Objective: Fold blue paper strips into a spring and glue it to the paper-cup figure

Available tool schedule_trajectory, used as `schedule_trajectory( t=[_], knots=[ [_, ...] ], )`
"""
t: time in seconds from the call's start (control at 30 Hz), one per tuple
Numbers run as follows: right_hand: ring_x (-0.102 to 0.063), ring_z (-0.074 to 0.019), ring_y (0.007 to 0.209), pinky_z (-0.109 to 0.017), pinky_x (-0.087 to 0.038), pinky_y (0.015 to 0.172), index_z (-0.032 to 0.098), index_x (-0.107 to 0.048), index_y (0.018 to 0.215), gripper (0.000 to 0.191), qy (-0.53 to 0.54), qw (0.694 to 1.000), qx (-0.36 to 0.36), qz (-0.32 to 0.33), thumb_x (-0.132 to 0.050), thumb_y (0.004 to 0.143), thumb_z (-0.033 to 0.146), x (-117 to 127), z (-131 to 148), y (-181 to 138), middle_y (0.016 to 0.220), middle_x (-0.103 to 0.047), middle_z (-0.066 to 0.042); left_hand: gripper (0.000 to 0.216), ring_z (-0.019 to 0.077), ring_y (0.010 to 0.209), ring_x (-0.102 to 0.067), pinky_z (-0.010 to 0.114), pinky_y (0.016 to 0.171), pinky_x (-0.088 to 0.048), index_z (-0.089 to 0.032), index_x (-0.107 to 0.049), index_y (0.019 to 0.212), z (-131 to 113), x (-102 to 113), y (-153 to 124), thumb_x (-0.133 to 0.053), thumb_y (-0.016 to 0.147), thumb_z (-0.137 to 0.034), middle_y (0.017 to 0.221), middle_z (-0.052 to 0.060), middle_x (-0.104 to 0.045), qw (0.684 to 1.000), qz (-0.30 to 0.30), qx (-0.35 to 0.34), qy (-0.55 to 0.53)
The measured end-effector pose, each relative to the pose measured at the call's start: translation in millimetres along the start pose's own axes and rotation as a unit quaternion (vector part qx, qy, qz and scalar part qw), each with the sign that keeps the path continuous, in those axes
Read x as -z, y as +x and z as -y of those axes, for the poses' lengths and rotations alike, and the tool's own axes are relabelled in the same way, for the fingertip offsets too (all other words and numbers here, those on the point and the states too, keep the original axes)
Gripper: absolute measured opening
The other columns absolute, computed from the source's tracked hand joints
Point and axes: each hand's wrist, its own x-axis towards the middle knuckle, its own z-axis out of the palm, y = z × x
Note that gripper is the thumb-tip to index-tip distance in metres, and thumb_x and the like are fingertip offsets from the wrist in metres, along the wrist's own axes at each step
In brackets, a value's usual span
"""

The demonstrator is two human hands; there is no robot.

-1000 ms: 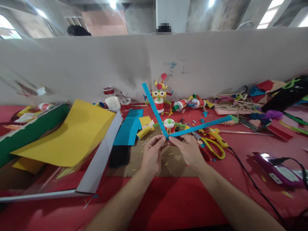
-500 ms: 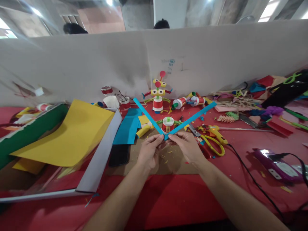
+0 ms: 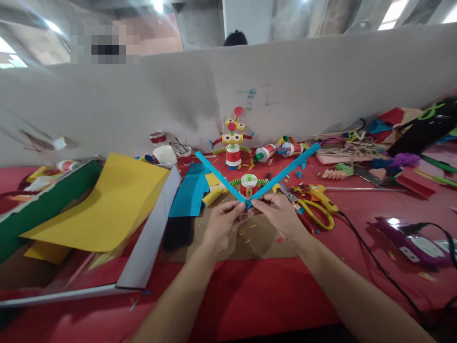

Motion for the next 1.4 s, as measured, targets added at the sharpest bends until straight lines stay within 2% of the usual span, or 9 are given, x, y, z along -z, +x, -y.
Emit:
schedule_trajectory(
  t=[0.23,0.37,0.5,0.6,0.73,0.93,1.07,1.27,1.4],
  knots=[
    [-0.062,-0.0132,0.055,-0.031,-0.053,0.062,0.017,-0.07,0.068,0.018,-0.002,1.0,0.0,0.023,-0.071,0.067,0.034,3,1,0,0.06,-0.068,-0.002,0.012,0.0102,0.057,-0.053,0.022,0.056,-0.041,-0.015,-0.072,0.062,-5,6,2,-0.076,0.066,-0.026,0.059,0.003,-0.064,0.992,0.003,-0.057,0.116],
    [-0.063,-0.0137,0.065,-0.03,-0.052,0.067,0.019,-0.07,0.077,0.016,0.005,0.999,0.029,0.026,-0.068,0.072,0.034,-3,0,-3,0.072,-0.069,-0.002,0.011,0.0109,0.063,-0.057,0.023,0.063,-0.043,-0.016,-0.072,0.065,6,1,3,-0.076,0.065,-0.027,0.065,0.002,-0.066,0.995,-0.045,-0.073,0.043],
    [-0.063,-0.0172,0.076,-0.03,-0.05,0.071,0.021,-0.069,0.085,0.019,-0.061,0.994,0.09,0.008,-0.069,0.073,0.035,-10,-5,-6,0.084,-0.07,-0.004,0.013,0.0087,0.062,-0.057,0.02,0.063,-0.043,-0.017,-0.071,0.063,16,-6,2,-0.08,0.058,-0.025,0.062,0.0,-0.066,0.993,-0.076,-0.05,-0.071],
    [-0.063,-0.0187,0.075,-0.031,-0.049,0.071,0.021,-0.069,0.083,0.017,-0.104,0.989,0.105,-0.026,-0.067,0.075,0.036,-11,-10,-7,0.083,-0.07,-0.004,0.011,0.0071,0.061,-0.057,0.018,0.063,-0.042,-0.017,-0.071,0.062,20,-9,0,-0.08,0.059,-0.023,0.062,-0.001,-0.067,0.99,-0.077,-0.053,-0.102],
    [-0.061,-0.0171,0.067,-0.029,-0.048,0.065,0.022,-0.069,0.075,0.012,-0.106,0.986,0.124,-0.019,-0.063,0.079,0.031,-11,-10,-7,0.073,-0.067,-0.002,0.009,0.0084,0.064,-0.059,0.02,0.068,-0.044,-0.017,-0.07,0.061,22,-11,-3,-0.078,0.063,-0.022,0.063,-0.001,-0.067,0.989,-0.058,-0.06,-0.122],
    [-0.059,-0.015,0.057,-0.027,-0.048,0.058,0.02,-0.066,0.065,0.015,-0.084,0.992,0.096,-0.01,-0.063,0.076,0.029,-9,1,-8,0.059,-0.062,0.0,0.011,0.0099,0.065,-0.059,0.023,0.07,-0.045,-0.014,-0.069,0.06,18,-12,-5,-0.077,0.064,-0.021,0.063,0.001,-0.066,0.993,-0.044,-0.059,-0.093],
    [-0.058,-0.014,0.057,-0.027,-0.048,0.059,0.019,-0.068,0.067,0.015,-0.089,0.992,0.086,-0.008,-0.064,0.075,0.031,-7,1,-7,0.061,-0.063,0.0,0.011,0.0104,0.063,-0.058,0.024,0.068,-0.045,-0.014,-0.07,0.063,17,-10,-2,-0.078,0.061,-0.021,0.064,0.001,-0.066,0.994,-0.041,-0.032,-0.099],
    [-0.065,-0.016,0.07,-0.031,-0.052,0.07,0.019,-0.069,0.087,0.019,0.002,0.999,0.05,-0.005,-0.067,0.073,0.032,-12,-10,-5,0.082,-0.071,-0.002,0.012,0.0101,0.063,-0.058,0.023,0.067,-0.044,-0.014,-0.071,0.06,17,-12,-2,-0.079,0.059,-0.023,0.062,0.001,-0.066,0.99,-0.087,-0.066,-0.086],
    [-0.064,-0.0151,0.064,-0.03,-0.053,0.067,0.018,-0.069,0.078,0.015,0.005,0.999,0.049,-0.017,-0.068,0.072,0.032,-13,-9,-7,0.072,-0.07,-0.002,0.01,0.0104,0.065,-0.06,0.023,0.07,-0.045,-0.014,-0.071,0.061,16,-13,-3,-0.078,0.06,-0.021,0.063,0.002,-0.068,0.99,-0.071,-0.06,-0.105]
  ],
)
